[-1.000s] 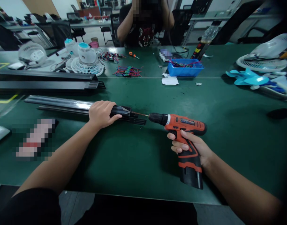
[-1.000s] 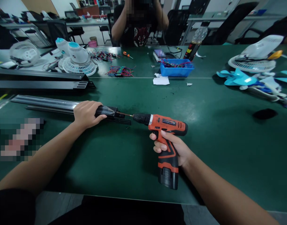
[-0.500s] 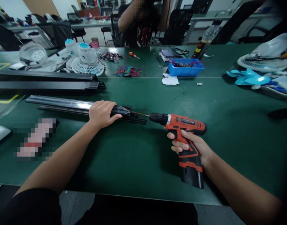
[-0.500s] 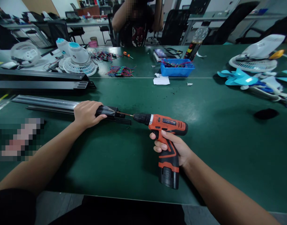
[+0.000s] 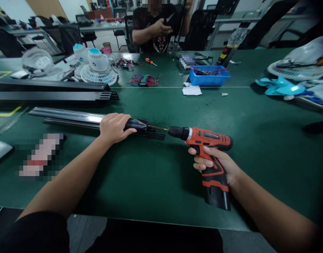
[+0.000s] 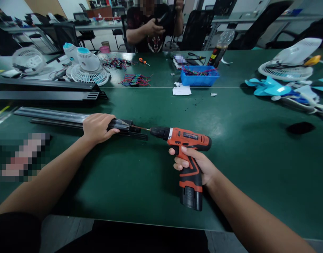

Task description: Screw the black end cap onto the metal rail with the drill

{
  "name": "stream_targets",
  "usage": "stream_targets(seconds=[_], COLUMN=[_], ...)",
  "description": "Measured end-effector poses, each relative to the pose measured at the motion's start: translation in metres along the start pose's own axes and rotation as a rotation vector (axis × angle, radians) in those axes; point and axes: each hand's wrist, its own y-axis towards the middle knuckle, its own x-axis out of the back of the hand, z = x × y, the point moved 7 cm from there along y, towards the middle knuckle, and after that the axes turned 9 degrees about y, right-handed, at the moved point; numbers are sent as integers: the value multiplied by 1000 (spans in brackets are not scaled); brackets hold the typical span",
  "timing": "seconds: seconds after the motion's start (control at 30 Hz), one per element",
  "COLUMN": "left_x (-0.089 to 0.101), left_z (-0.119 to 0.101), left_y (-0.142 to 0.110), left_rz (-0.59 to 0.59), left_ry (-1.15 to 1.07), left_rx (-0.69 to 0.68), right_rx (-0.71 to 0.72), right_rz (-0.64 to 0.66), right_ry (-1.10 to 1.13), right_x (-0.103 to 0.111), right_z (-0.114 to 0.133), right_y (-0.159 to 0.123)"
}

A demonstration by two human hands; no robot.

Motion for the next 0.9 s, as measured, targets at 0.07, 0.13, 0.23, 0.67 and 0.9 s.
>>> stream_targets(seconds=[0.07, 0.13, 0.23, 0.67, 0.9], left_x=[0, 0, 0, 0, 4], left_z=[0, 0, 1, 1, -2], left_y=[0, -1, -2, -2, -1], left_rz=[-6, -10, -12, -19, -63], left_ry=[5, 8, 8, 14, 49], left_rx=[-3, -3, -2, -20, -49], right_rx=[-7, -8, -3, 37, 71], right_rz=[-15, -22, -21, -26, -18], right_ry=[8, 8, -8, -78, -93], right_x=[4, 6, 6, 1, -4], right_z=[1, 1, 2, 2, 2], right_y=[1, 1, 1, 1, 2])
